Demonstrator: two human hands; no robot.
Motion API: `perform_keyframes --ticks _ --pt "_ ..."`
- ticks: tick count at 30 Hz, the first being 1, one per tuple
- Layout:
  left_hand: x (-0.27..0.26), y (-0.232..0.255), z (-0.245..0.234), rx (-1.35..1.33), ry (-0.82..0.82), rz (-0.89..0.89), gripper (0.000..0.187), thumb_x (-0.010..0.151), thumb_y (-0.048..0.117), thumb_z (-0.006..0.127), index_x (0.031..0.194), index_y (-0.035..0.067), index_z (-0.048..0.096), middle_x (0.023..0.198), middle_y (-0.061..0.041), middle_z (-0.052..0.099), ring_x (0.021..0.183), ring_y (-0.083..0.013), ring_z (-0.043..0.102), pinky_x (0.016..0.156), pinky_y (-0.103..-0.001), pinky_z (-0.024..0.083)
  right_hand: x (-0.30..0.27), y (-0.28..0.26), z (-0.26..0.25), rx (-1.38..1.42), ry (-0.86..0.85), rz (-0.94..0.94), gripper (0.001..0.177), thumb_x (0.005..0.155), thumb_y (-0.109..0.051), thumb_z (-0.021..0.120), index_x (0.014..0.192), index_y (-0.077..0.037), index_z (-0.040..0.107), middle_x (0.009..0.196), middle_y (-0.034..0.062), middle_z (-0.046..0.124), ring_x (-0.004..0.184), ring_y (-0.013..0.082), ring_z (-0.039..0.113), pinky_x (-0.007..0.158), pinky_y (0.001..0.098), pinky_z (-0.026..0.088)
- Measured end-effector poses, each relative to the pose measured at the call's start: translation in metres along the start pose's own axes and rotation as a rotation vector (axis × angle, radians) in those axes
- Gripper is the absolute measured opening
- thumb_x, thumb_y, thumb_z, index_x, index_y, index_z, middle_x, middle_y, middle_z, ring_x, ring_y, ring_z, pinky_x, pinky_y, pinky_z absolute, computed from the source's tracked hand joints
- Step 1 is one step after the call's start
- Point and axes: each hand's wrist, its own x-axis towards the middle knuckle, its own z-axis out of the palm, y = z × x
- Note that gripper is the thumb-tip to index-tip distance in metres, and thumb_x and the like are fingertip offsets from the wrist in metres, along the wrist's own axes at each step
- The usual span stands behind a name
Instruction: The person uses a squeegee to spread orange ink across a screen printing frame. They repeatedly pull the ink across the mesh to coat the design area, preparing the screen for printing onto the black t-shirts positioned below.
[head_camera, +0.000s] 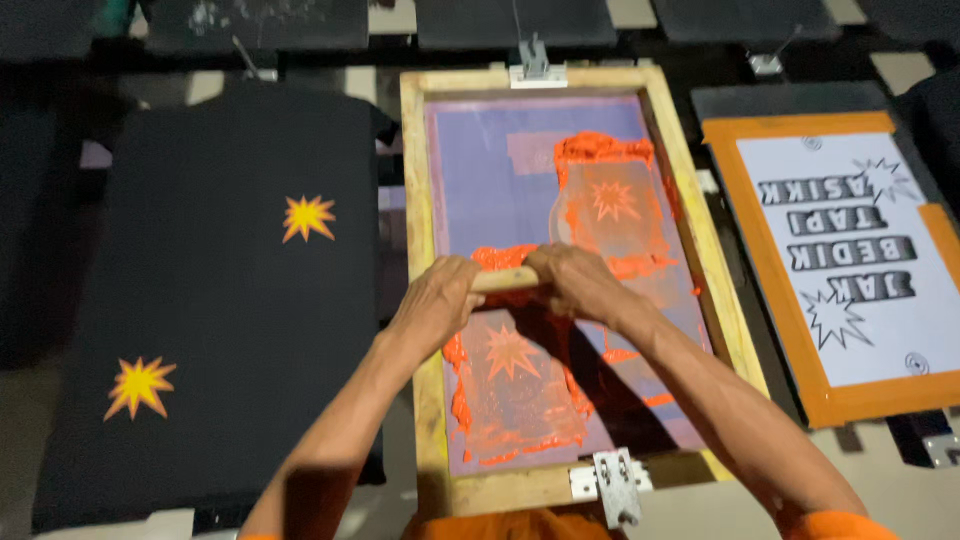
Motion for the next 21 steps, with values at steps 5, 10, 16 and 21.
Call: perform_keyframes --ticks 5,10,16,21 --pt "0.000 -0.007 0.009 -0.015 -0.030 -0.016 0.024 0.088 0.011 0.071 0.109 0.007 0.060 0.093 -0.015 0.064 0.098 -0.0380 0.067 0.089 -0.048 0.055 0.007 0.006 0.003 0.079 -0.024 0.037 0.032 0.076 -0.023 0.073 0.104 -0.017 0.058 0.090 0.0090 0.064 0.095 0.0369 0.069 0.084 0.0509 0.056" --pt "-0.032 0.048 -0.021 -0.118 -0.045 -0.047 0.021 0.092 0.007 0.066 0.111 0.000 0.061 0.094 -0.021 0.065 0.097 -0.0424 0.067 0.086 -0.050 0.057 -0.028 -0.021 -0.006 0.098 -0.082 0.077 0.027 0.075 -0.026 0.072 0.100 -0.021 0.062 0.089 0.0079 0.066 0.096 0.0355 0.071 0.086 0.0496 0.057" --pt "-0.123 0.064 0.068 0.089 0.133 0.061 0.007 0.093 0.012 0.059 0.100 0.009 0.062 0.085 -0.009 0.061 0.080 -0.0317 0.061 0.068 -0.042 0.050 -0.117 -0.071 0.011 0.161 -0.083 -0.033 0.041 0.071 -0.022 0.074 0.111 -0.019 0.065 0.092 0.0108 0.069 0.092 0.0366 0.068 0.075 0.0511 0.053" --pt "-0.143 0.090 0.041 0.097 0.177 0.102 0.007 0.083 0.003 0.054 0.085 0.010 0.054 0.077 -0.009 0.056 0.072 -0.0318 0.053 0.063 -0.041 0.043 -0.138 -0.086 0.008 0.210 -0.030 -0.157 0.055 0.076 -0.045 0.084 0.123 -0.022 0.065 0.094 0.0018 0.070 0.084 0.0297 0.065 0.063 0.0454 0.050"
